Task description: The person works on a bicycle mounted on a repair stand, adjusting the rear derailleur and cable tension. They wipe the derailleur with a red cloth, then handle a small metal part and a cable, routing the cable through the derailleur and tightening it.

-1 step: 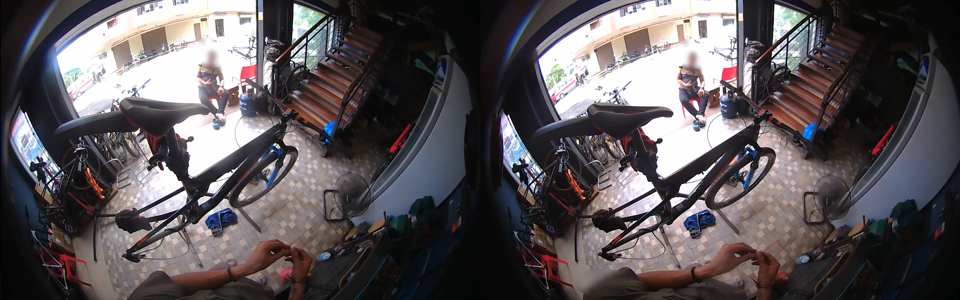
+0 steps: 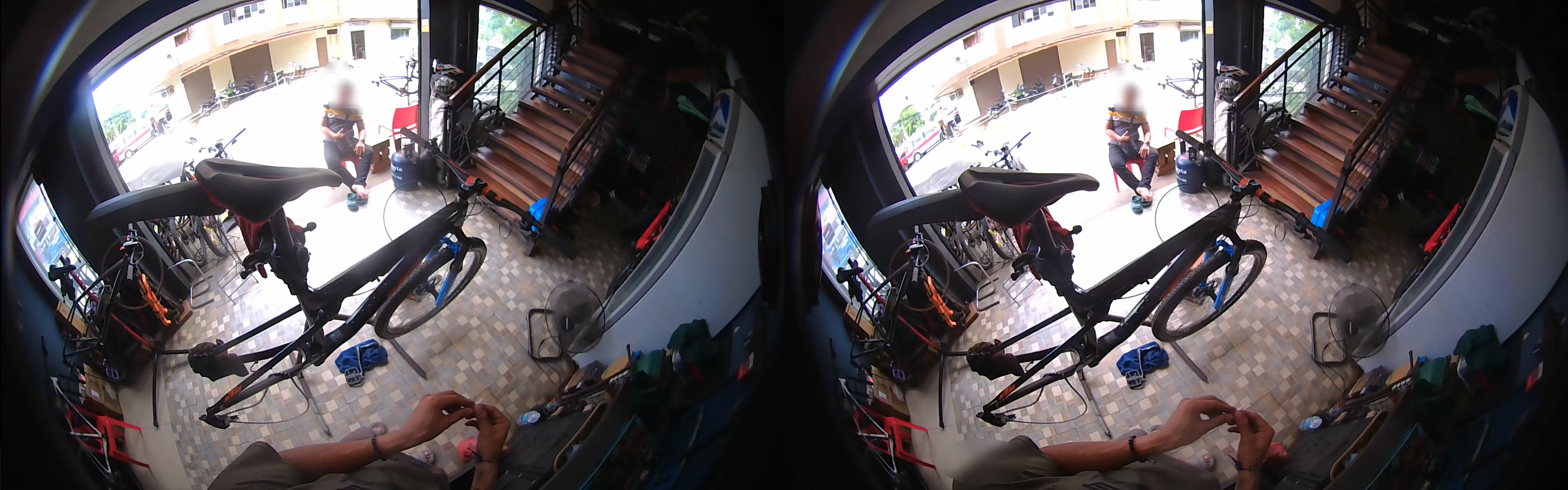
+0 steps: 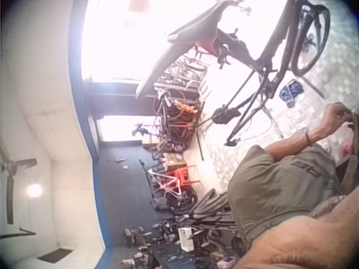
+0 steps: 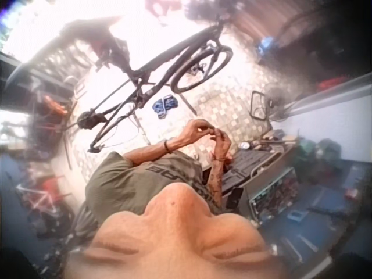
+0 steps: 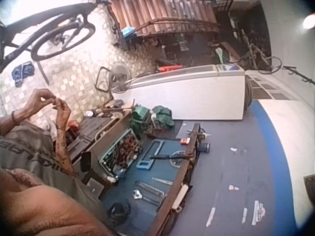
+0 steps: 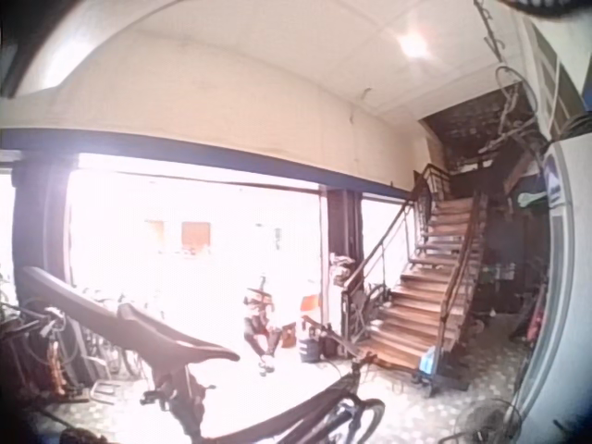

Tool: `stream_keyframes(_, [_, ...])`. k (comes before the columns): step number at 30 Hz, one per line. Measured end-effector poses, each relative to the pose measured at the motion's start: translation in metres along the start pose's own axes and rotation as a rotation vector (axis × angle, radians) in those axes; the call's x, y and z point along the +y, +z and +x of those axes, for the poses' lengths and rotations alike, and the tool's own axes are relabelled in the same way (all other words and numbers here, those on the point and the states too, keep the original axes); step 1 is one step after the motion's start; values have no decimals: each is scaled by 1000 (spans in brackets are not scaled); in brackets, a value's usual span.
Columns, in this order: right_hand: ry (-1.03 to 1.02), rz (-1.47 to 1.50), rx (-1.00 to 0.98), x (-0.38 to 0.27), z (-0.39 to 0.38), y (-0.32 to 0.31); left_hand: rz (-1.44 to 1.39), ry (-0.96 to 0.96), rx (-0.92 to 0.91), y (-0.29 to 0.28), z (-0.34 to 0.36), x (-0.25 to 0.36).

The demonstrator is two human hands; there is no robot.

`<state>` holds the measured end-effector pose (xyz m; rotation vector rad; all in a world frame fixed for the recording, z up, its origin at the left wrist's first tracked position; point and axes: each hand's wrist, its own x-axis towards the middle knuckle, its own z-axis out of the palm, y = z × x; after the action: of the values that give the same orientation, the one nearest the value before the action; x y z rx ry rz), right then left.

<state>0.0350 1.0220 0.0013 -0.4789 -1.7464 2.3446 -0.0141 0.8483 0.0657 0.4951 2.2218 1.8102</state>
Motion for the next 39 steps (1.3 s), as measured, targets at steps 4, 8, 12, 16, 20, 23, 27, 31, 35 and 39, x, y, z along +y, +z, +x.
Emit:
stream_keyframes(4, [16, 41, 15, -1, -3, 1, 2, 22, 2, 0, -3, -2])
stream_keyframes(8, [7, 35, 37, 3, -1, 1, 6, 27, -12, -3, -2, 6])
stream_keyframes(12, [-14, 57, 12, 3, 6, 8, -67, 23, 33, -5, 3, -2])
stream_keyframes(16, [-33, 88, 28, 16, 6, 11, 121, 32, 24, -11, -3, 11])
stream_keyframes(20, [-58, 87, 15, 12, 13, 15, 8, 52, 49, -12, 4, 9])
stream_keyframes(23, [-53, 99, 23, 8, 10, 12, -79, 50, 40, -12, 4, 22])
stream_keyframes(27, [-97, 123, 31, 5, 6, 18, -33, 93, 40, -12, -1, 25])
stream_keyframes(31, [-107, 143, 40, 3, 3, 19, -22, 119, 38, -12, 0, 22])
stream_keyframes(35, [-117, 150, 49, -10, 5, 26, -31, 98, 40, -14, 5, 31])
stream_keyframes(39, [-163, 86, 38, -39, 7, 33, -54, 129, 58, -13, 15, 38])
